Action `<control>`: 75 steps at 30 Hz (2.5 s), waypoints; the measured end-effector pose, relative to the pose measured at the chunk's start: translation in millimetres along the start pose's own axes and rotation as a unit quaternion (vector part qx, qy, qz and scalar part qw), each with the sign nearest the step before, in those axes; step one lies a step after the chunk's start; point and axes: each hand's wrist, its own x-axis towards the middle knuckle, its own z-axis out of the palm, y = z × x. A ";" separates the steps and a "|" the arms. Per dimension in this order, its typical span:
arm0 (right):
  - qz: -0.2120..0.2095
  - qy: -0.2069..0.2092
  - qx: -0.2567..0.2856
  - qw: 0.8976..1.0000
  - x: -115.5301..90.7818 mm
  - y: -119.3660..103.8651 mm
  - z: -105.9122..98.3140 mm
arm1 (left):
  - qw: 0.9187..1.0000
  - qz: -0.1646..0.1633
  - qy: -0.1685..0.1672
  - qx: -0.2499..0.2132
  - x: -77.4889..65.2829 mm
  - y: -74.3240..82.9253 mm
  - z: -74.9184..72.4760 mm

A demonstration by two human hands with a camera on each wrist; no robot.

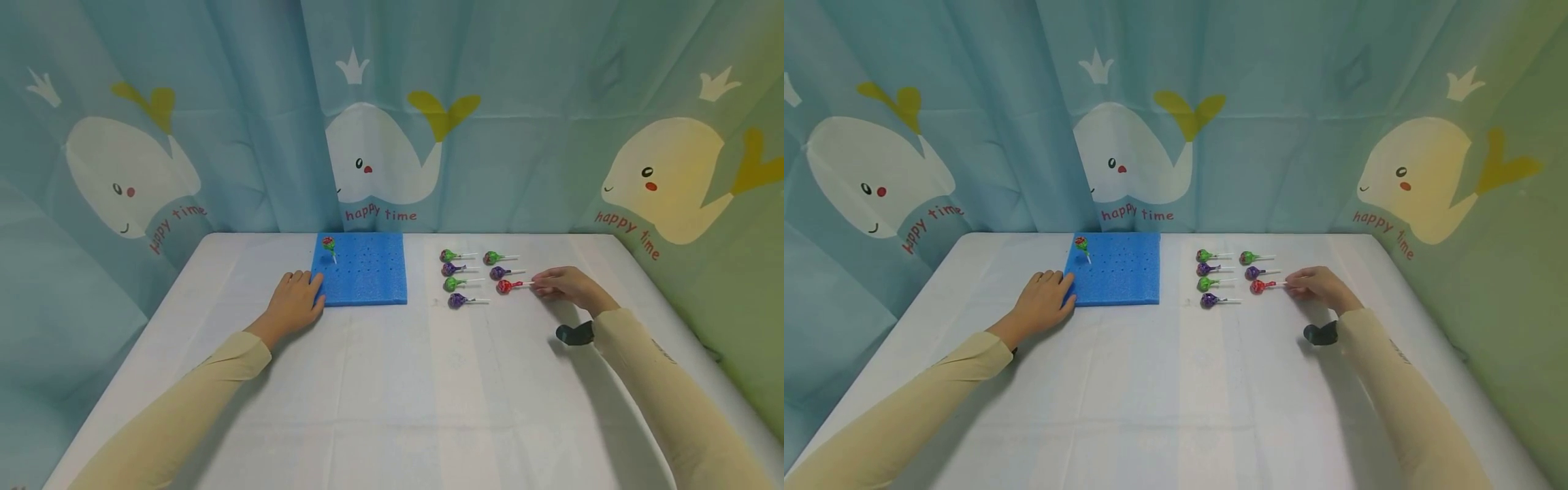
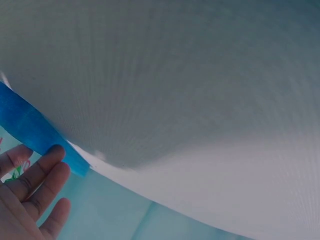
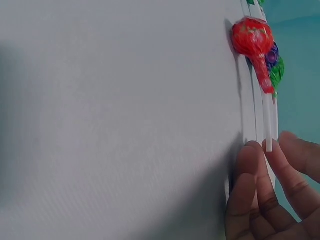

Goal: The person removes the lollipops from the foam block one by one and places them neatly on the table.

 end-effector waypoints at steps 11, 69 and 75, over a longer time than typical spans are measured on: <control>0.002 0.015 -0.053 0.998 -8.3 -4.0 -13.4 | 1.000 -0.004 -0.005 -0.009 -0.2 1.3 -0.2; -0.216 -0.098 0.094 0.967 96.0 -190.9 262.9 | 0.999 -0.019 -0.044 0.000 2.4 -0.4 -1.5; -0.203 -0.112 0.111 0.966 101.5 -194.8 276.8 | 0.999 -0.016 -0.046 -0.002 1.8 1.4 -3.2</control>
